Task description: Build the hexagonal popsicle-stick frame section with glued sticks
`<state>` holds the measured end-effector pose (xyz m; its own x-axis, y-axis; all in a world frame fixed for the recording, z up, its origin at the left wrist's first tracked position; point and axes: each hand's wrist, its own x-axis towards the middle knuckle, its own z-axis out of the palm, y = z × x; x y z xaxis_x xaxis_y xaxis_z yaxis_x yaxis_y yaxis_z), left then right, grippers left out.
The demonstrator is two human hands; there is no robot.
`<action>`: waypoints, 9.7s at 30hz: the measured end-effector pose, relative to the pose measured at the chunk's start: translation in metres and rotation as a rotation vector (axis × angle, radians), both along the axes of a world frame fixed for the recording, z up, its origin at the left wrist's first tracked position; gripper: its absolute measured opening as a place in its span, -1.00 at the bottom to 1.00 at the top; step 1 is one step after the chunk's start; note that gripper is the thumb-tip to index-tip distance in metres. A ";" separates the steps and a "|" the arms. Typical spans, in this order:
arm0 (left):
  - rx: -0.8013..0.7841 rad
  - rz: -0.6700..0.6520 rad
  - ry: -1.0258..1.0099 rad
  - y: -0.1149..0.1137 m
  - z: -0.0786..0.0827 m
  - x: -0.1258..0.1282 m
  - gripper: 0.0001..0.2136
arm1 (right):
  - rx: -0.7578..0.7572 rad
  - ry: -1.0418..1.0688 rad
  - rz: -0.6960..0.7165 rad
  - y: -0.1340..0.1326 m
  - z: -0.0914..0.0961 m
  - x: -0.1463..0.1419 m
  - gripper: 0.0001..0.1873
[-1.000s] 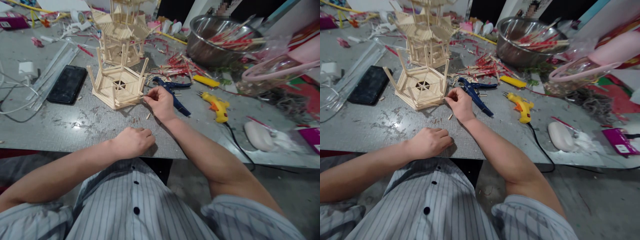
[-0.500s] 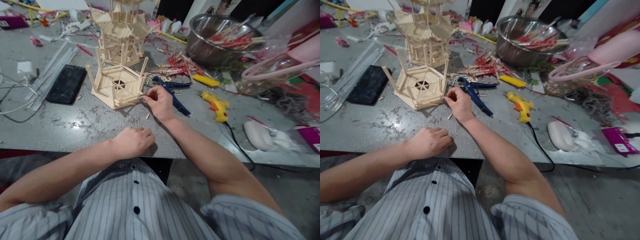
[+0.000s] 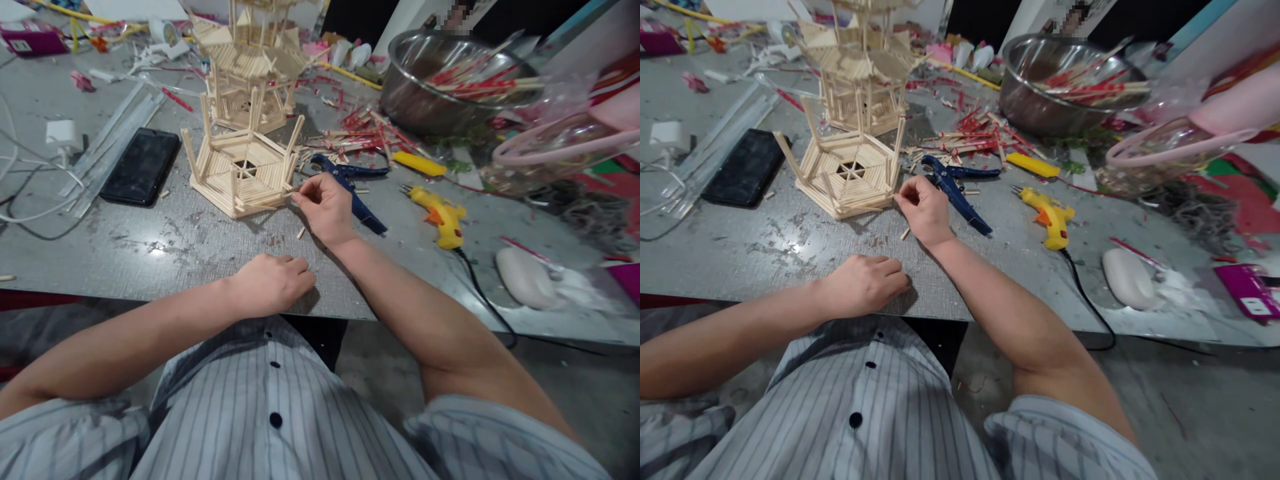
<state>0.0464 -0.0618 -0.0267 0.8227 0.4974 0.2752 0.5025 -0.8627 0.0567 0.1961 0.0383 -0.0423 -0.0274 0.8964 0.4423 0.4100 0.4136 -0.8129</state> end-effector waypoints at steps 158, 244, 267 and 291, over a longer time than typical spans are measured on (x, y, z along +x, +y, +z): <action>-1.336 0.627 -0.824 0.117 0.051 -0.049 -0.28 | 0.377 -0.275 0.039 0.015 -0.016 0.007 -0.88; -1.263 0.608 -0.772 0.122 0.044 -0.050 -0.34 | 0.313 -0.336 0.013 0.017 -0.014 0.009 -0.76; -1.211 0.589 -0.685 0.128 0.039 -0.054 -0.33 | 0.359 -0.345 0.033 0.018 -0.015 0.009 -0.68; -1.333 0.482 -0.371 0.154 0.067 -0.057 -0.76 | 0.288 -0.249 -0.057 0.004 0.002 0.019 -0.92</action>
